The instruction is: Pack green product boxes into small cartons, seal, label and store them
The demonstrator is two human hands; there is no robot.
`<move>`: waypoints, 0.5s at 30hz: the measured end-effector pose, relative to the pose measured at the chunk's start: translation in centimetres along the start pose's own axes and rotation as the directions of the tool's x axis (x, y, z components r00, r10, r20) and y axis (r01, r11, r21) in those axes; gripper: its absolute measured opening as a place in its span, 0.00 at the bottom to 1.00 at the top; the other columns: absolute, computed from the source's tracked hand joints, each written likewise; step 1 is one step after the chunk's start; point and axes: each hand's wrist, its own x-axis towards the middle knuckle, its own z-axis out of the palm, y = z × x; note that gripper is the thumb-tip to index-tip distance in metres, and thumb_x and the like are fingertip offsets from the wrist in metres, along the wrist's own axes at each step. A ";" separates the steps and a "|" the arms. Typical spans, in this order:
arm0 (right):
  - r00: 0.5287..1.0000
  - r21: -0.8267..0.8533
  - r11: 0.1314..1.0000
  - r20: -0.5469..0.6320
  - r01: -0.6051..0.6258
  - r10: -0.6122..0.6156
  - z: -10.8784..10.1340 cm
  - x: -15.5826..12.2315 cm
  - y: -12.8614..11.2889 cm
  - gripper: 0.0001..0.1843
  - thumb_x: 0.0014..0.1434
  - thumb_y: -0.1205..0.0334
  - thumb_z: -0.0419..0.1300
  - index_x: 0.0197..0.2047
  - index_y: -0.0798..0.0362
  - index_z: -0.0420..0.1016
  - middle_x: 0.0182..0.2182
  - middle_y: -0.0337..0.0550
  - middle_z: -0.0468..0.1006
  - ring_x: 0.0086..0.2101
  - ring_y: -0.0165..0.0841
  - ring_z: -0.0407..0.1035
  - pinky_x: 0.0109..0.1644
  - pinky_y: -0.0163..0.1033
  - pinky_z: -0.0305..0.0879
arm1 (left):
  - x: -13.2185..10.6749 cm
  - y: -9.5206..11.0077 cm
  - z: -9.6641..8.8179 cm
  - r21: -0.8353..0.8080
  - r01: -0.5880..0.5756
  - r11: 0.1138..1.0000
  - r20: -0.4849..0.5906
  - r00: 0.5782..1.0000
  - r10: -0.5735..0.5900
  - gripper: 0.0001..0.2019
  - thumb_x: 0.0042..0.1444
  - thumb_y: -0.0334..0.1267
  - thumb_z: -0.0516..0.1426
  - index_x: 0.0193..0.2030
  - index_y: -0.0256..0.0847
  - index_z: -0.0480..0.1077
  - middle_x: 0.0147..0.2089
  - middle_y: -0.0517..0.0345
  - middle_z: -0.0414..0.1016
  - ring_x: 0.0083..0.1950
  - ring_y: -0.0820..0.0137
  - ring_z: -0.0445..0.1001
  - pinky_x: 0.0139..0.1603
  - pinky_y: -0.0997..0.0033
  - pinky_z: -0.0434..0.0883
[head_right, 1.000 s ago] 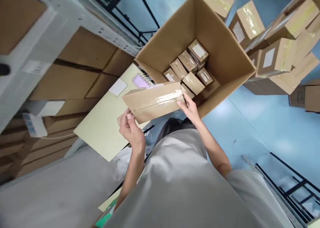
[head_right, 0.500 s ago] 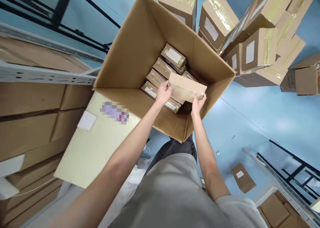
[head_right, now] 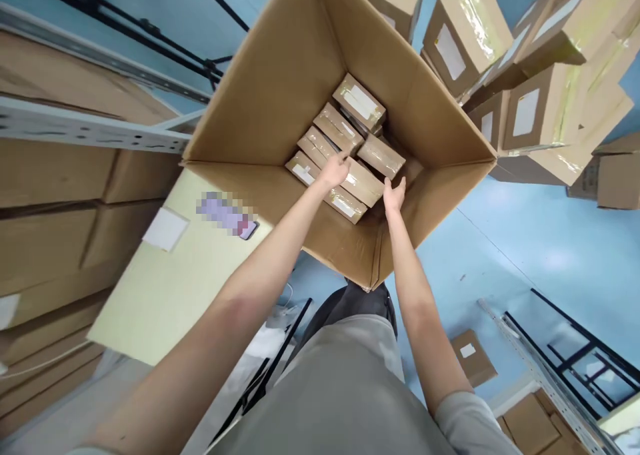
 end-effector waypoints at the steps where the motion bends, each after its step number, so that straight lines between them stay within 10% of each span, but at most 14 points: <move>1: 1.000 0.007 1.000 0.023 0.017 -0.018 -0.1 -0.9 -0.3 0.59 0.70 0.40 0.63 0.89 0.63 0.45 0.87 0.63 0.51 0.85 0.49 0.46 0.89 0.57 0.44 | -2.2 -0.1 -1.1 0.000 -0.001 1.000 -0.028 1.000 0.001 0.24 0.70 0.33 0.59 0.70 0.32 0.80 0.74 0.39 0.81 0.81 0.46 0.73 0.88 0.39 0.60; 9: 0.968 -0.004 0.983 0.177 0.182 -0.178 -3.8 -9.4 -4.4 0.51 0.67 0.39 0.65 0.82 0.64 0.64 0.79 0.71 0.68 0.78 0.51 0.66 0.83 0.58 0.61 | -24.0 -0.3 -8.2 -0.140 -0.056 0.989 -0.348 0.938 0.003 0.19 0.72 0.40 0.59 0.63 0.41 0.83 0.70 0.43 0.84 0.74 0.49 0.80 0.82 0.43 0.70; 15: 0.827 0.052 0.895 0.362 0.443 -0.431 -3.4 -19.0 -8.3 0.44 0.59 0.34 0.71 0.69 0.55 0.80 0.72 0.66 0.79 0.73 0.56 0.73 0.81 0.66 0.65 | -40.0 -1.7 -10.6 -0.383 -0.171 0.908 -0.538 0.840 -0.069 0.18 0.70 0.51 0.62 0.59 0.46 0.84 0.66 0.45 0.86 0.70 0.51 0.83 0.76 0.46 0.77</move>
